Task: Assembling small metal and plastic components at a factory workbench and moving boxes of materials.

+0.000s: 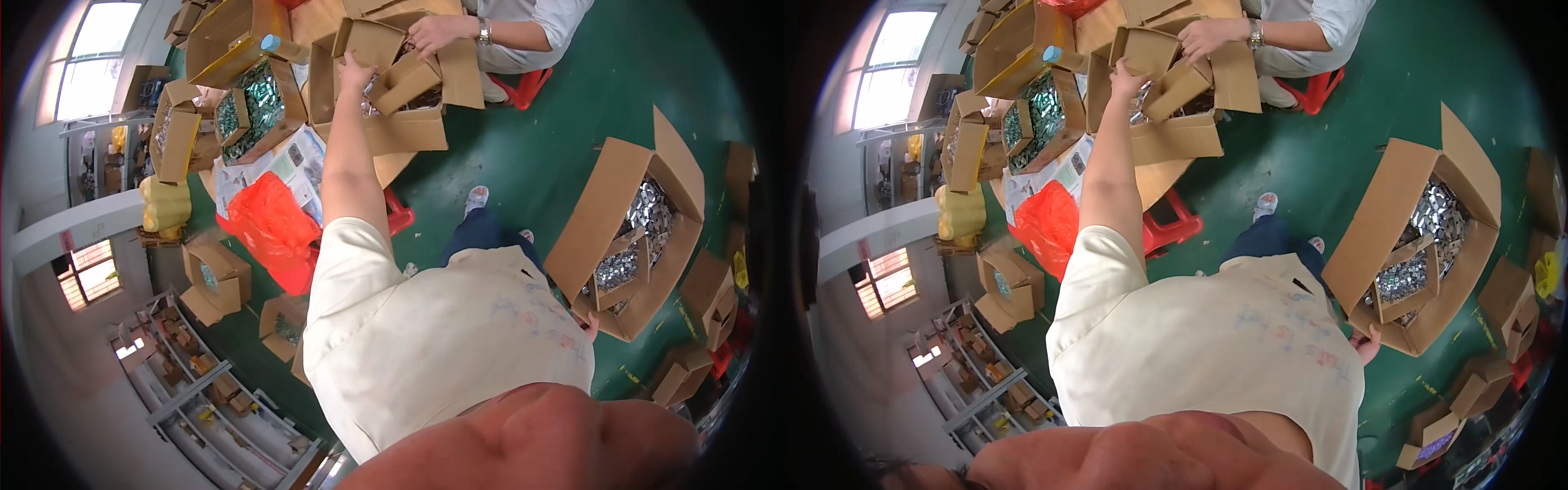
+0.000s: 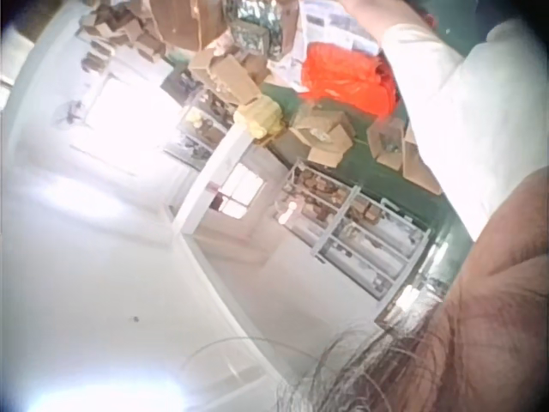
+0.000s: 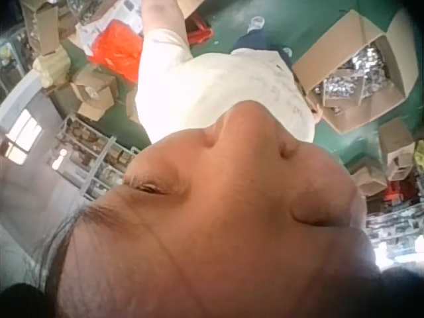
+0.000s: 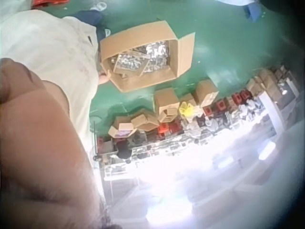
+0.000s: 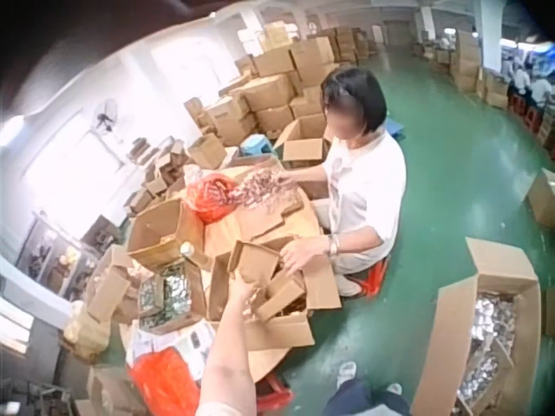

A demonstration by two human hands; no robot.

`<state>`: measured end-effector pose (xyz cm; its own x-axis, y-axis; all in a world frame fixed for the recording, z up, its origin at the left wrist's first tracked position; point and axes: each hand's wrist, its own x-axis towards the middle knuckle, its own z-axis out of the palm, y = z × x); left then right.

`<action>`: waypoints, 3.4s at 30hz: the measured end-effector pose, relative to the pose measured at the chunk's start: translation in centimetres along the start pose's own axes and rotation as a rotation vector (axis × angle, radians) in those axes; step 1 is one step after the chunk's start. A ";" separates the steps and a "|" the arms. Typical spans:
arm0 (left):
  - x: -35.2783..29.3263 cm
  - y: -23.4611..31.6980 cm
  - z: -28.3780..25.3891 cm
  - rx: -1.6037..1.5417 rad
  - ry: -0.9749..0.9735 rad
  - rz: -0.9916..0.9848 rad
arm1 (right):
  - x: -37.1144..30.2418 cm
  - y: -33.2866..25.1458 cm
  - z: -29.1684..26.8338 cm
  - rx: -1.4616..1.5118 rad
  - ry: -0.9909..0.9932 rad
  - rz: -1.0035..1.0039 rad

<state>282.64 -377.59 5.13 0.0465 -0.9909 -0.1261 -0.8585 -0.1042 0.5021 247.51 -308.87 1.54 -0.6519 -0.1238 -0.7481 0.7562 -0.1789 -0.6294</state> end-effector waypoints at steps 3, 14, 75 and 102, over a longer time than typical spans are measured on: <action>-0.8 2.0 0.1 -0.002 0.159 -0.152 | 1.2 1.1 -3.2 0.062 0.062 0.050; -27.1 13.9 13.9 -0.893 -0.338 0.354 | -5.3 1.7 5.6 0.144 0.142 -0.222; -44.1 15.7 32.7 -0.368 -1.803 -0.161 | -22.1 -0.2 5.0 0.059 -0.349 -2.752; -41.4 11.0 37.2 -0.629 -1.913 0.047 | -15.2 26.4 -6.3 0.422 0.970 -1.787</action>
<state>252.24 -334.56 -15.92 -0.8282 0.3124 -0.4653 -0.5592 -0.5153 0.6494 277.75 -305.52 -5.01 -0.1494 0.8142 0.5610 -0.6807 0.3269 -0.6556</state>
